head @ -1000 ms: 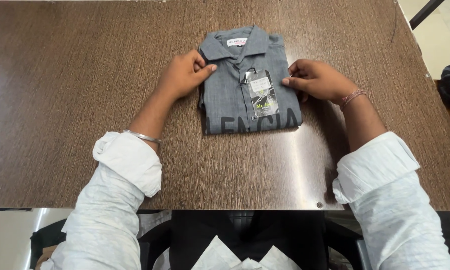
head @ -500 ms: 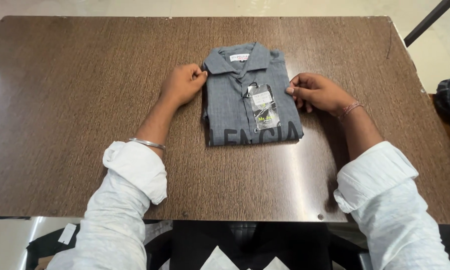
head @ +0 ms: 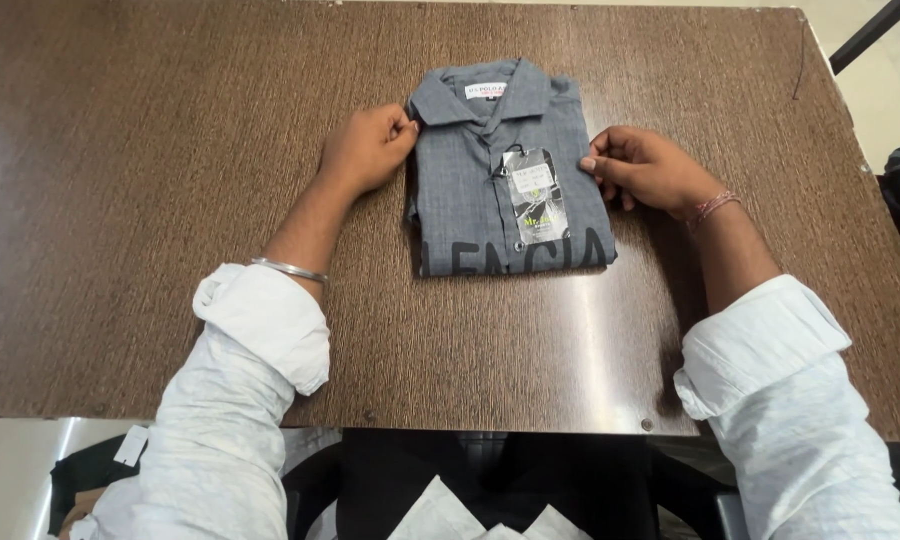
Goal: The person folds a gray collared shirt, places it inside a clear plastic bag, and seals the bag by pressing the adhesive strip closed.
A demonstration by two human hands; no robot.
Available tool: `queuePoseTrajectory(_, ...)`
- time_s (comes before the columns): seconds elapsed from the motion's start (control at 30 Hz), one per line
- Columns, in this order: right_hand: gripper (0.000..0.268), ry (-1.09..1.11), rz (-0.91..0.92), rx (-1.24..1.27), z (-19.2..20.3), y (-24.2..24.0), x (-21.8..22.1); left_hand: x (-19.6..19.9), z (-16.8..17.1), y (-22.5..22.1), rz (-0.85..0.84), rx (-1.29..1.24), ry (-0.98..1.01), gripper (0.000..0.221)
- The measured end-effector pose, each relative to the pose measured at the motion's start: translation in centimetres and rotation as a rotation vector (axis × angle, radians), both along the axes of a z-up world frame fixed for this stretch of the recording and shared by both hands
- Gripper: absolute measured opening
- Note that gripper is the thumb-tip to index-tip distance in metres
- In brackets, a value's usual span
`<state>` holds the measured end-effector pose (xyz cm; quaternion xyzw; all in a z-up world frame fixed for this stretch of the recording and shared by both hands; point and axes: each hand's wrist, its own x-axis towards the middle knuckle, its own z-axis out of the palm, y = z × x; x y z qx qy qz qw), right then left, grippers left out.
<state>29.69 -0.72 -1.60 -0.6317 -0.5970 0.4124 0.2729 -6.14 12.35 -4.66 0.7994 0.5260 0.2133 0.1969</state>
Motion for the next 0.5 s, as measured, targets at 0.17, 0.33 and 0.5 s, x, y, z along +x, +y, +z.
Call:
queuePoseTrajectory(0.17,0.023,-0.019,0.003,0.015,0.3,-0.2,-0.4,-0.1,-0.4,0.2,-0.020,0.024,0.006,0.025)
queuePoseTrajectory(0.33,0.024,-0.042,-0.008,0.020,0.5,-0.5,-0.6,-0.5,-0.2,-0.4,-0.045,0.073,-0.004,0.025)
queuePoseTrajectory(0.5,0.024,-0.027,0.020,0.070,0.2,-0.2,-0.4,-1.4,0.1,-1.3,-0.033,0.066,-0.126,0.022)
